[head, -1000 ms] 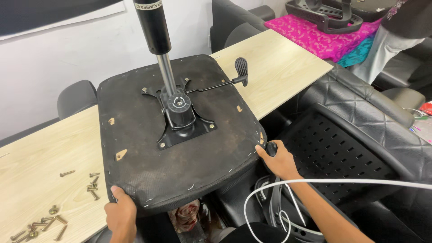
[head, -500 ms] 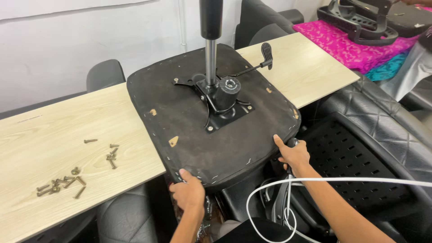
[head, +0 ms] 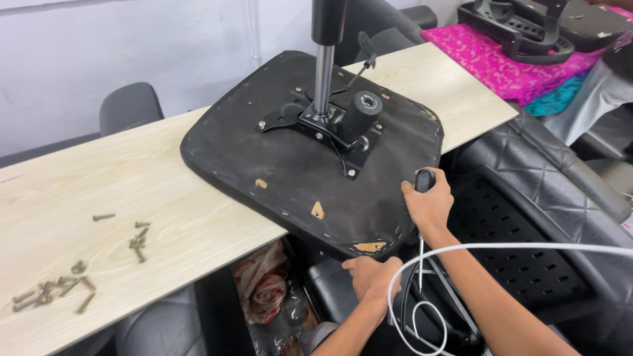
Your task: The person uses a screwdriver to fasten screws into the base of an office chair, securing the seat to the central column. They repeatedly pick screws from a wooden board and tighten them into the chair base while the chair remains upside down.
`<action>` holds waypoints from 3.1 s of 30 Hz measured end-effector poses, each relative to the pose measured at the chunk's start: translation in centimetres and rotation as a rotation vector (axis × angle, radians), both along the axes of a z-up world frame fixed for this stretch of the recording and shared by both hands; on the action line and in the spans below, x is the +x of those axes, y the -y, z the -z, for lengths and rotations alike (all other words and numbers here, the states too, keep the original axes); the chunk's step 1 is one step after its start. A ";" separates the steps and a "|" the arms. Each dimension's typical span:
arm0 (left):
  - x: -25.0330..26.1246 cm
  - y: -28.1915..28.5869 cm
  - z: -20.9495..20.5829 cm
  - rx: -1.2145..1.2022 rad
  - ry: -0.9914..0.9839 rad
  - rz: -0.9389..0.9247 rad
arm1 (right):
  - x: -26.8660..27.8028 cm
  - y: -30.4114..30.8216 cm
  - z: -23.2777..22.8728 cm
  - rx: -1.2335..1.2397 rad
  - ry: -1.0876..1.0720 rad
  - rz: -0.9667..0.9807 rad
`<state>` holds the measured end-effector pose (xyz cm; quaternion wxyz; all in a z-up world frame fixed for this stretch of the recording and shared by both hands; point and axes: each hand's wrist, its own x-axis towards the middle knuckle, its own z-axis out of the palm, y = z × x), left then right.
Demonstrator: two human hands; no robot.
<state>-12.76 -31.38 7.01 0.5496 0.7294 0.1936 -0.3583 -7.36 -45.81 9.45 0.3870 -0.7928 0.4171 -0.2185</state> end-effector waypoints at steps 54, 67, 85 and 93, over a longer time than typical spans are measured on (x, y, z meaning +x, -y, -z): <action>22.0 -18.4 7.6 0.002 0.023 -0.175 | 0.0 8.7 0.9 -0.095 -0.413 -0.060; 33.8 -18.3 4.8 0.146 0.172 -0.042 | 1.0 -1.5 1.5 0.156 -0.250 -0.208; 24.8 -13.7 6.1 -0.313 0.045 -0.384 | 5.9 4.0 1.6 0.062 -0.249 -0.026; 27.6 -14.1 2.7 -0.324 0.062 -0.531 | 4.5 -4.2 6.7 -0.247 -0.004 -0.184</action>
